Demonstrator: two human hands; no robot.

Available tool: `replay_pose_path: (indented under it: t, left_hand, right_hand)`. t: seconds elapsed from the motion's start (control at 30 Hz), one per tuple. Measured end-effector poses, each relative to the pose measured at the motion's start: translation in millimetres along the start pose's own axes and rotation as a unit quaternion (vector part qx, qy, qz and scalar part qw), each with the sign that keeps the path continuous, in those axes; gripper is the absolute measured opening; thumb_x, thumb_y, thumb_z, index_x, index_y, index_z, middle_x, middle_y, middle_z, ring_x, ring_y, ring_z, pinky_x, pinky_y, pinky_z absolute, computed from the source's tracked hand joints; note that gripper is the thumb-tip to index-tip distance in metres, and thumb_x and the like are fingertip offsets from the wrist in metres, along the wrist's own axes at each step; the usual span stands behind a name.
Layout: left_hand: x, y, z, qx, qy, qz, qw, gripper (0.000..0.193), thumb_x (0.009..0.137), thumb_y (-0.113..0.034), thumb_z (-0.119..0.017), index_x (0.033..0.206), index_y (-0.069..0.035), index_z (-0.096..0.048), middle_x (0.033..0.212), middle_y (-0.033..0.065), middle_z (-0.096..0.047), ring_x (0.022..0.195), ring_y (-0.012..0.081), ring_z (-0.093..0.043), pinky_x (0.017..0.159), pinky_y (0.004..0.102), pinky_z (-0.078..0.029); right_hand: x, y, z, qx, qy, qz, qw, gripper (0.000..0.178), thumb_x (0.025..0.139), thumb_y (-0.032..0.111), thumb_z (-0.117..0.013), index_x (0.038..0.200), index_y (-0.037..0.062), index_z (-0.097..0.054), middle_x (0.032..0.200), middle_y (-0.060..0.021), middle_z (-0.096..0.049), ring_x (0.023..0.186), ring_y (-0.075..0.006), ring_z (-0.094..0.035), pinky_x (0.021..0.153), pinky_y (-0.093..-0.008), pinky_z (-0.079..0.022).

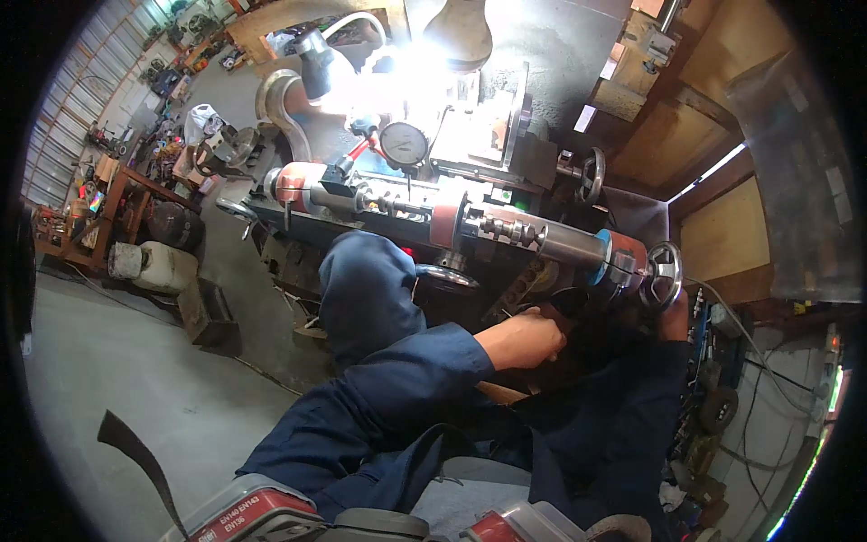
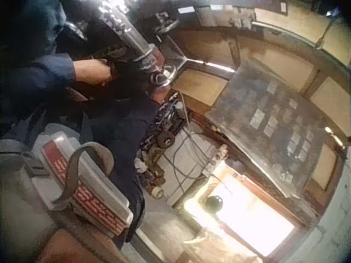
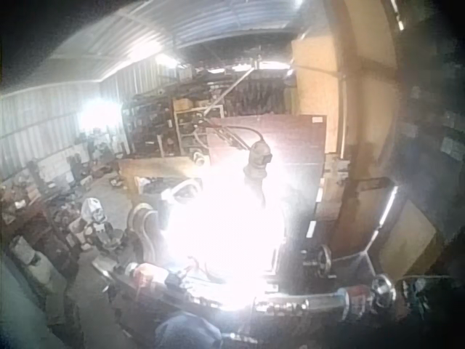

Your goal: The person operates a lathe machine by turning handles to move the cutting tool and measuring the component with a dial indicator.

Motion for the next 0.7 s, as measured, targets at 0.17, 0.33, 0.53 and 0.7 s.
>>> replay_pose_path:
  t: [0.17, 0.33, 0.53, 0.7]
  left_hand:
    - [0.9, 0.7, 1.4, 0.0, -0.002, 0.003, 1.0, 0.014, 0.077, -0.022, -0.076, 0.08, -0.008, -0.074, 0.077, 0.0148, -0.072, 0.081, 0.0345, -0.072, 0.078, 0.0451, -0.054]
    - [2.7, 3.4, -1.9, -0.011, 0.013, 0.005, 1.0, 0.015, 0.077, -0.023, -0.075, 0.081, -0.008, -0.074, 0.078, 0.0138, -0.072, 0.083, 0.0342, -0.071, 0.079, 0.0449, -0.052]
    - [4.1, 5.3, -7.6, 0.003, -0.011, 0.0, 1.0, 0.014, 0.078, -0.022, -0.074, 0.081, -0.008, -0.075, 0.079, 0.0138, -0.072, 0.082, 0.0329, -0.072, 0.077, 0.0441, -0.052]
    - [2.1, 3.1, -3.0, -0.008, 0.002, -0.005, 1.0, 0.015, 0.079, -0.022, -0.074, 0.081, -0.007, -0.075, 0.079, 0.0147, -0.072, 0.08, 0.0337, -0.071, 0.073, 0.0451, -0.054]
  right_hand:
    - [-19.9, -7.1, 7.6, 0.054, -0.025, -0.052, 0.997, 0.019, 0.098, 0.016, -0.058, 0.108, 0.0028, -0.067, 0.09, -0.002, -0.069, 0.076, -0.0113, -0.064, 0.067, -0.0272, -0.051]
    - [-41.4, 12.3, 13.2, 0.102, 0.002, -0.105, 0.989, 0.019, 0.101, 0.024, -0.057, 0.105, 0.007, -0.065, 0.071, 0.0019, -0.059, 0.053, -0.0076, -0.048, 0.046, -0.0258, -0.037]
    - [-54.9, 60.6, 20.9, 0.161, 0.042, -0.069, 0.984, 0.015, 0.102, 0.022, -0.058, 0.104, 0.0075, -0.062, 0.065, 0.0062, -0.048, 0.05, -0.0045, -0.04, 0.045, -0.0229, -0.034]
    - [-53.8, 84.7, 17.5, 0.19, 0.007, -0.063, 0.98, 0.014, 0.102, 0.022, -0.059, 0.102, 0.0076, -0.06, 0.069, 0.0063, -0.048, 0.055, -0.0033, -0.041, 0.047, -0.0216, -0.036]
Point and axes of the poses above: each hand's wrist, its own x-axis towards the middle knuckle, its own z-axis out of the back of the hand, y = z × x, the point moved 3 cm from there along x, towards the middle knuckle
